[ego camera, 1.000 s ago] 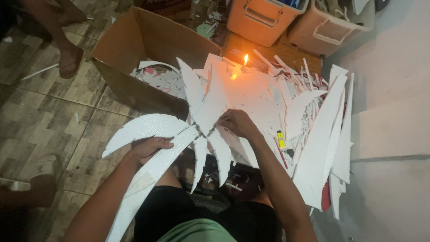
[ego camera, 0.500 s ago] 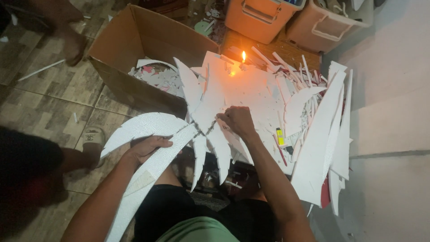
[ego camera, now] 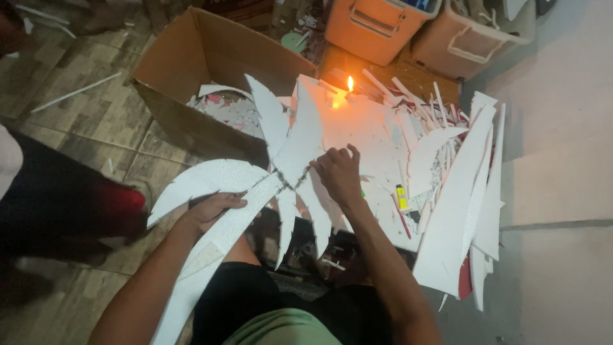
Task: Creating a palm tree sculpture from foam sheets by cutting out leaf shapes and using a lighter to shape and bond the pieces.
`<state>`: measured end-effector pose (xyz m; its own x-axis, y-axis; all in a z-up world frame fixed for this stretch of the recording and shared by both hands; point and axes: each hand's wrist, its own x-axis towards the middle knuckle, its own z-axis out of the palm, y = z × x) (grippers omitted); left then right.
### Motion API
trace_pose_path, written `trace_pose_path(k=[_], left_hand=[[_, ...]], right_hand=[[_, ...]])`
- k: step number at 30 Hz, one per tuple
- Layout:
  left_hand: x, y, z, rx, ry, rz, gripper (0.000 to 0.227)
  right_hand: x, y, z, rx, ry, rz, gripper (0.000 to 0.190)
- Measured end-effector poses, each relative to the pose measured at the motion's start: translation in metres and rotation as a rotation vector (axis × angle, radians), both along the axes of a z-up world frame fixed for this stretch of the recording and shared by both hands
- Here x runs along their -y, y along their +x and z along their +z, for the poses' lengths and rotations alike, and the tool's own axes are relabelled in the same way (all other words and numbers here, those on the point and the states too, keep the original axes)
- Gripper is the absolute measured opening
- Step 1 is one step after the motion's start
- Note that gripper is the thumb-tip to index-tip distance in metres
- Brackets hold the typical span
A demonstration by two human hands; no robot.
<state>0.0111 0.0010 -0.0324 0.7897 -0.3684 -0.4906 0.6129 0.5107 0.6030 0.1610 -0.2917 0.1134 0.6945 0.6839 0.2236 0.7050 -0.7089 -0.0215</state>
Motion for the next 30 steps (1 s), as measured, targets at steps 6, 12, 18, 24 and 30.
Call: trace_pose_path(k=[6, 12, 18, 24, 30], left_hand=[[-0.001, 0.003, -0.011, 0.023, -0.022, 0.009, 0.043], [0.004, 0.005, 0.003, 0.0, 0.023, -0.003, 0.041], [0.002, 0.007, -0.004, -0.033, 0.008, -0.006, 0.042], [0.009, 0.002, 0.022, -0.038, 0.028, 0.033, 0.037], [0.008, 0.004, 0.02, -0.025, 0.047, 0.046, 0.043]], right_hand=[[0.007, -0.018, 0.003, -0.006, 0.302, -0.123, 0.026], [0.008, -0.032, -0.019, -0.148, 0.346, -0.199, 0.021], [-0.001, -0.046, -0.018, -0.175, 0.293, -0.166, 0.012], [0.001, -0.023, -0.031, -0.449, 0.452, -0.22, 0.02], [-0.005, -0.003, -0.04, -0.701, 0.526, -0.347, 0.043]])
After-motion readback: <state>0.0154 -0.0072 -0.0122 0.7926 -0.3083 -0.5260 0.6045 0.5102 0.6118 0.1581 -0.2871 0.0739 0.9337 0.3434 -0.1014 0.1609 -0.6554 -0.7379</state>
